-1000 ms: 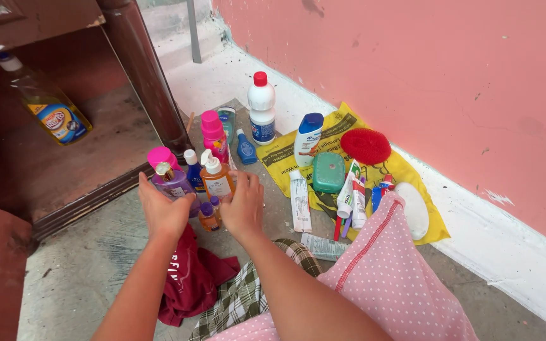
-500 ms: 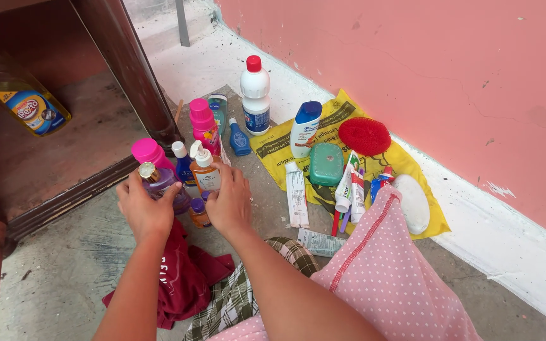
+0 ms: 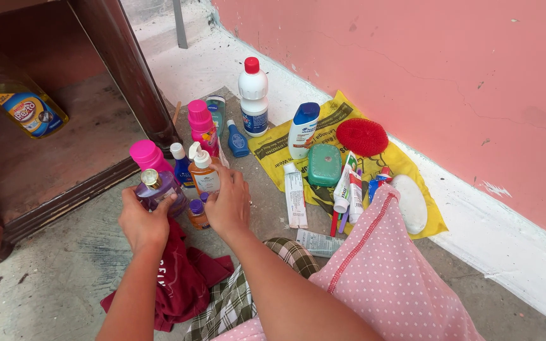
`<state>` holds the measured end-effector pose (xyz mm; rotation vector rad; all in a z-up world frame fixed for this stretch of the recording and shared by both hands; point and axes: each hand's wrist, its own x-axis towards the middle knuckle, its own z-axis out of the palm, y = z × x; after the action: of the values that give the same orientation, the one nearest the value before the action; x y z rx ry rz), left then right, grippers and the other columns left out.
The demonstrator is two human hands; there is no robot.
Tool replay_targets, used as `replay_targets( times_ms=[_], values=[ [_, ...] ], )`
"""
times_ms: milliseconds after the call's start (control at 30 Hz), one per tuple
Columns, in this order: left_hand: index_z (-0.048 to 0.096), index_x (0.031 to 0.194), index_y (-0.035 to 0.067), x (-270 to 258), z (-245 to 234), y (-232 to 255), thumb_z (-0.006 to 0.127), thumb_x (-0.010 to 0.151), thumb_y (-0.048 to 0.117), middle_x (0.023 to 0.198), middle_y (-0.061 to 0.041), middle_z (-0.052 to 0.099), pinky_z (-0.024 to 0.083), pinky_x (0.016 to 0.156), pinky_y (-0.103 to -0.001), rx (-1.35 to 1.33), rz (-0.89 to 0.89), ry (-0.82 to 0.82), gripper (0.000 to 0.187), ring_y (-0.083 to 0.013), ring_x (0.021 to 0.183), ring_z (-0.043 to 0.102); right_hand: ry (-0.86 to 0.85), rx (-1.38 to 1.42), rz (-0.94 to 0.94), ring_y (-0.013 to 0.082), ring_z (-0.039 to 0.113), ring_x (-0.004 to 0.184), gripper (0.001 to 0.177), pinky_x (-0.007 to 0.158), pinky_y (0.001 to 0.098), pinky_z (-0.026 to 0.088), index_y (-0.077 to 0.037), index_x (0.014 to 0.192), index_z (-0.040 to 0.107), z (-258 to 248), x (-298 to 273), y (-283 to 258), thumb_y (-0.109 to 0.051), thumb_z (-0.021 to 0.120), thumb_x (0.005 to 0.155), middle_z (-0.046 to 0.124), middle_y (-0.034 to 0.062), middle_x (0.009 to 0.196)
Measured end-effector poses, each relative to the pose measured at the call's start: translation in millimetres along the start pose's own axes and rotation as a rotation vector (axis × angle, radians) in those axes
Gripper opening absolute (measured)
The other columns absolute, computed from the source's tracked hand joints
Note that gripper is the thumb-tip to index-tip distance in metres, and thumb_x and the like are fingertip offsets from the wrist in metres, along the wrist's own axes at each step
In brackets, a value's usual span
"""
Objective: The person handles various bottles, tubes, and toiletries on the floor, places a bottle inside a wooden cabinet, and wipes another bottle with a cloth.
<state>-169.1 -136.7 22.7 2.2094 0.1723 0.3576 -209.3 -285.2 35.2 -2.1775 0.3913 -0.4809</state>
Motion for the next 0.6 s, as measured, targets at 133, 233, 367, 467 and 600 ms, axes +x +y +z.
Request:
replay_targets(
  times_ms=[133,233,367,467,600],
  values=[
    [0.053,0.120,0.000,-8.3,-1.7,-0.4,0.088,0.081,0.017,0.107,-0.017,0.073,0.055,0.083,-0.039,-0.206,0.046,-0.020,0.055,-0.0257,0.098,0.072,0.009,-0.017,-0.014,0.0361,0.054,0.123,0.062,0.105,0.0474,0.044,-0.019,0.137,0.054,-1.2,-2.1,-0.4,0.002,0.066,0.080,0.053,0.0125,0.132],
    [0.052,0.120,-0.001,-13.6,-0.1,-3.2,0.084,0.086,0.009,0.114,-0.012,0.071,0.056,0.088,-0.033,-0.522,0.138,-0.012,0.048,-0.0180,0.105,0.069,0.042,-0.021,-0.032,0.0356,0.053,0.124,0.058,0.106,0.0483,0.041,-0.015,0.134,0.054,-0.8,-4.2,-1.4,0.001,0.067,0.080,0.054,0.0126,0.130],
    [0.057,0.124,0.000,-19.2,-4.0,0.2,0.080,0.088,0.003,0.119,-0.007,0.070,0.056,0.096,-0.029,-0.849,0.173,0.010,0.043,-0.0135,0.110,0.067,0.079,-0.009,-0.091,0.0358,0.054,0.124,0.055,0.105,0.0477,0.043,-0.013,0.133,0.056,-2.1,-12.9,-5.4,0.002,0.064,0.081,0.056,0.0123,0.130],
    [0.061,0.124,0.000,-31.4,-22.0,5.8,0.080,0.090,0.004,0.115,-0.006,0.071,0.056,0.094,-0.029,-0.898,0.110,0.086,0.039,-0.0121,0.106,0.069,0.087,-0.016,-0.137,0.0359,0.054,0.121,0.053,0.104,0.0487,0.043,-0.013,0.130,0.058,-1.8,-19.0,-12.5,0.001,0.064,0.080,0.057,0.0118,0.129],
    [0.065,0.119,0.000,-32.3,-50.4,18.3,0.081,0.092,0.006,0.114,-0.006,0.073,0.058,0.092,-0.028,-0.946,0.044,0.174,0.031,-0.0112,0.103,0.070,0.063,-0.016,-0.238,0.0360,0.056,0.118,0.048,0.102,0.0497,0.042,-0.013,0.128,0.061,2.1,-28.3,-26.1,-0.001,0.062,0.082,0.059,0.0125,0.125]
  ],
)
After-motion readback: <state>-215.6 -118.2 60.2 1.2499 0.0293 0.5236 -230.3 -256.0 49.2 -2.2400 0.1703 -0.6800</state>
